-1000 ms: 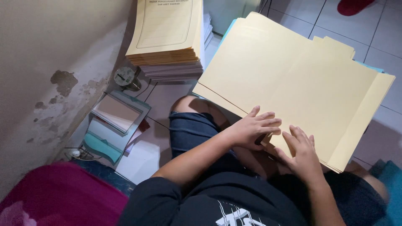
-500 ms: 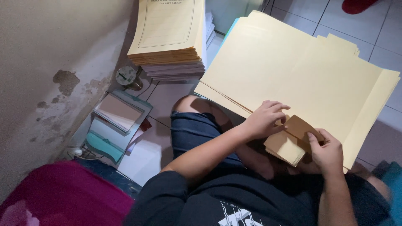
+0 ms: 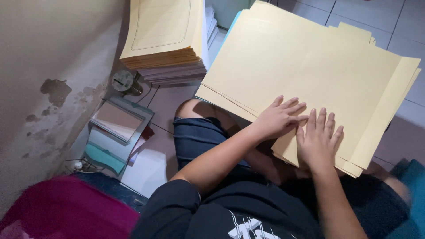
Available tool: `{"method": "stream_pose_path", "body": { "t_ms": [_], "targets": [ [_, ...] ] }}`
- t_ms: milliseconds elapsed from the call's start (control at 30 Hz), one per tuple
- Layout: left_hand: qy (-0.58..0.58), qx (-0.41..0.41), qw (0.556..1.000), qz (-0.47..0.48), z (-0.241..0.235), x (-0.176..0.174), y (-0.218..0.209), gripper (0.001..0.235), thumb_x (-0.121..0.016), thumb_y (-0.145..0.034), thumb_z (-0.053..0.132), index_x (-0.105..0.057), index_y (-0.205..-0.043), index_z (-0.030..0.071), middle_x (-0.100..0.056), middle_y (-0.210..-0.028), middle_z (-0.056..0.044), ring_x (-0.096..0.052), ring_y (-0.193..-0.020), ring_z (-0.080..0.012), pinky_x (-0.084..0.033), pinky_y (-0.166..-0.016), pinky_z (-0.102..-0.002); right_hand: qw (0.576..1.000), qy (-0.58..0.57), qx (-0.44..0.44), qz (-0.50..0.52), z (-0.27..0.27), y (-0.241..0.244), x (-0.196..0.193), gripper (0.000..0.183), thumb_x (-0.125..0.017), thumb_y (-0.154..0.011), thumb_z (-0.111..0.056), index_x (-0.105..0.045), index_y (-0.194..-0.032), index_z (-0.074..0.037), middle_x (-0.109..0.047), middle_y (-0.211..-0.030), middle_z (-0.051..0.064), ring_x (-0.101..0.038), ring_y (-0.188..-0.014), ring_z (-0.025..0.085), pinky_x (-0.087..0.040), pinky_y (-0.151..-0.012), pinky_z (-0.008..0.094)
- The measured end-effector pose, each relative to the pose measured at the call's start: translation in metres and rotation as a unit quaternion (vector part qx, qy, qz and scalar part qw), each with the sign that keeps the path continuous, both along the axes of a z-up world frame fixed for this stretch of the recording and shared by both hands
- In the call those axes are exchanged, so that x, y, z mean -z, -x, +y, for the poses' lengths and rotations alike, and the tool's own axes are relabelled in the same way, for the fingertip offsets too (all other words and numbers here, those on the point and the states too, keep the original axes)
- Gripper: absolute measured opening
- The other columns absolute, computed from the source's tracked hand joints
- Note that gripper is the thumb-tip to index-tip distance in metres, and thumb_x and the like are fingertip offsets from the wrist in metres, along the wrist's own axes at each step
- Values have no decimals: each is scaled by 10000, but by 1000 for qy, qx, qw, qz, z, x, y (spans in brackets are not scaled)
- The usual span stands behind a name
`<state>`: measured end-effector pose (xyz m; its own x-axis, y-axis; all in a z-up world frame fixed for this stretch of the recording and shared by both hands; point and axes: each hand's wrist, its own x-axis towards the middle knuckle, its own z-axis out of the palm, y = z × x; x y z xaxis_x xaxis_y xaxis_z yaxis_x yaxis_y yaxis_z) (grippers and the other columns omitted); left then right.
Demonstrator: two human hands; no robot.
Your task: Sorting and stacking large yellow paper folders on the floor in a print shop
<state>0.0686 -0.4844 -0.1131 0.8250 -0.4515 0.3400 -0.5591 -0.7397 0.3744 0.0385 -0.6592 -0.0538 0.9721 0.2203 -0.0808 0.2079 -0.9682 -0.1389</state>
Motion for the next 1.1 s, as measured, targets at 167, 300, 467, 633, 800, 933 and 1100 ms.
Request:
{"method": "stream_pose_path", "body": {
  "t_ms": [167,300,467,633,800,933,1100],
  "targets": [
    [10,-43,998,-40,1,-4,1,351,-513,-1045,444,-667,-1332,314,-566,-1533,-46,-498,-1477,-328,-339,-1207,-629,997,0,69,27,-16,-2,-14,732,-261,-1040,-448,-141,-1655,-70,-79,-1720,233,-52,-1574,434,-27,-1213,649],
    [-20,-3,1000,6,4,-6,-4,376,-457,-1063,356,-636,-1385,278,-507,-1568,-49,-440,-1493,-313,-312,-1175,-646,996,-1,87,22,5,-9,-2,725,-235,-1043,-427,-105,-1655,-61,26,-1715,234,107,-1575,406,140,-1196,644],
    [24,14,999,16,15,0,-12,356,-511,-1048,312,-680,-1352,233,-548,-1544,-40,-468,-1479,-297,-351,-1155,-568,999,-23,12,-37,-3,-11,2,730,-328,-1032,-427,-195,-1657,-72,-135,-1709,268,-52,-1570,461,15,-1202,685],
    [80,49,995,-22,18,-4,-11,242,-547,-1051,258,-733,-1182,175,-628,-1442,-77,-567,-1381,-378,-383,-1035,-550,997,-17,77,-8,-18,-13,7,730,-303,-1042,-404,-162,-1654,-32,-44,-1703,302,15,-1573,456,41,-1210,672],
    [81,14,996,-19,11,13,-18,264,-609,-977,254,-767,-1185,214,-654,-1425,-43,-554,-1402,-316,-405,-1101,-558,998,-16,37,-53,21,-17,11,716,-334,-1053,-390,-235,-1651,-8,-80,-1719,298,21,-1589,457,98,-1209,681],
    [53,-5,999,1,9,27,-22,363,-672,-875,209,-760,-1225,252,-638,-1464,-13,-529,-1443,-253,-409,-1146,-538,996,-47,44,-56,-5,-16,8,717,-296,-1090,-451,-288,-1666,-23,-109,-1734,307,-6,-1616,449,102,-1233,658],
    [30,-6,1000,5,6,27,-18,424,-671,-850,180,-741,-1261,257,-623,-1482,-7,-502,-1460,-250,-393,-1162,-542,994,-47,66,-75,0,-18,13,714,-338,-1095,-406,-255,-1676,0,-85,-1721,360,28,-1599,502,125,-1205,700]
  ]
}}
